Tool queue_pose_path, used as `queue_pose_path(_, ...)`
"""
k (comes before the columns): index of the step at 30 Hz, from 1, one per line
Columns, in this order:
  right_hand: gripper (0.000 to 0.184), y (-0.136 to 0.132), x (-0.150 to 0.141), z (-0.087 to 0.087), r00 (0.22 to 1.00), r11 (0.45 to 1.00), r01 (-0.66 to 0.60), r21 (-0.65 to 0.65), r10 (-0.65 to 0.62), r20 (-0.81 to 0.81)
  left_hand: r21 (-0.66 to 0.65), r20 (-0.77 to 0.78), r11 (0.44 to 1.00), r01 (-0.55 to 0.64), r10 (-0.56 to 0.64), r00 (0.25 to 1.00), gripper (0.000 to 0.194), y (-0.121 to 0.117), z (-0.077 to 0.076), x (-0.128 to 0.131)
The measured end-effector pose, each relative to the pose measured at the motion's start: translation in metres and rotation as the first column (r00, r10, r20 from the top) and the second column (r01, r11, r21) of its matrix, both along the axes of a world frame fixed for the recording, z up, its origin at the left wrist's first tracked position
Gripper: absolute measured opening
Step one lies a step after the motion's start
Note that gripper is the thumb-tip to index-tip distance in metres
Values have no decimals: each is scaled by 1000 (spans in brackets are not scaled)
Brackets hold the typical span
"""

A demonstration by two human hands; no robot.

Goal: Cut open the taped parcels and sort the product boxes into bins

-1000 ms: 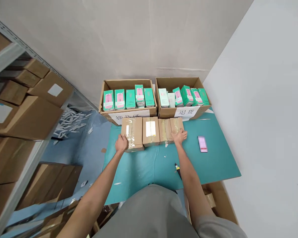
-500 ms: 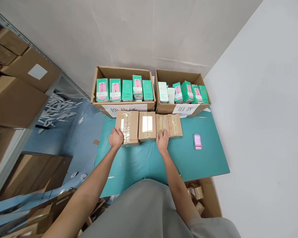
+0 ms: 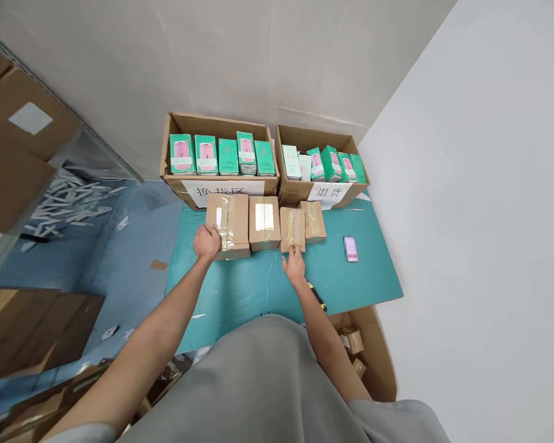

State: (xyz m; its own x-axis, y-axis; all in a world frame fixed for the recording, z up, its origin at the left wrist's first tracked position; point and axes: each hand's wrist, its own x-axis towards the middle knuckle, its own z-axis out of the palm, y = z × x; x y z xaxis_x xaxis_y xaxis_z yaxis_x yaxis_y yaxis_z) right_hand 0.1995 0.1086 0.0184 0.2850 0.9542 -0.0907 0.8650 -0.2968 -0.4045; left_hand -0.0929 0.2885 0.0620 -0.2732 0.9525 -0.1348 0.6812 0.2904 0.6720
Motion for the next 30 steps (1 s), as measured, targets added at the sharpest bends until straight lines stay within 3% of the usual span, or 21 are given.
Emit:
queue_pose_path(5, 74, -52, -2, -15, 998, 996, -54, -66, 53, -23, 282, 33, 957, 73, -86, 996, 61, -24, -1, -7)
queue_pose_path(7, 81, -68, 1, -18, 994, 989, -108, -97, 105, -37, 375, 18, 917, 134, -152, 988, 59, -52, -7, -1)
queue_pose_path(10, 87, -83, 5, -19, 985, 969, -169, -179, 159, -68, 409, 44, 879, 244, -287, 957, 56, -105, -17, 21)
queue_pose_path(13, 86, -92, 5, -16, 978, 954, -140, -264, 92, -185, 422, 80, 802, 424, -499, 863, 59, -149, -17, 57)
queue_pose_path(15, 83, -97, 3, -14, 969, 954, -73, -290, -1, -248, 410, 81, 714, 567, -648, 757, 65, -161, -8, 84)
queue_pose_path(19, 74, -108, -7, -13, 944, 963, 98, -251, -170, -284, 334, 25, 528, 781, -833, 552, 75, -144, 18, 134)
queue_pose_path(22, 70, -118, -15, -10, 887, 952, 223, -212, -288, -361, 240, -5, 470, 850, -875, 485, 87, -115, 28, 162)
queue_pose_path(25, 68, -135, -23, -2, 806, 930, 315, -187, -367, -465, 126, -4, 424, 897, -904, 428, 87, -91, 29, 178)
queue_pose_path(28, 63, -161, -34, 8, 715, 909, 373, -184, -408, -568, 92, -41, 387, 917, -919, 392, 77, -84, 26, 182)
queue_pose_path(30, 59, -179, -44, 14, 609, 887, 418, -193, -432, -665, 101, -94, 368, 924, -921, 377, 70, -91, 25, 179)
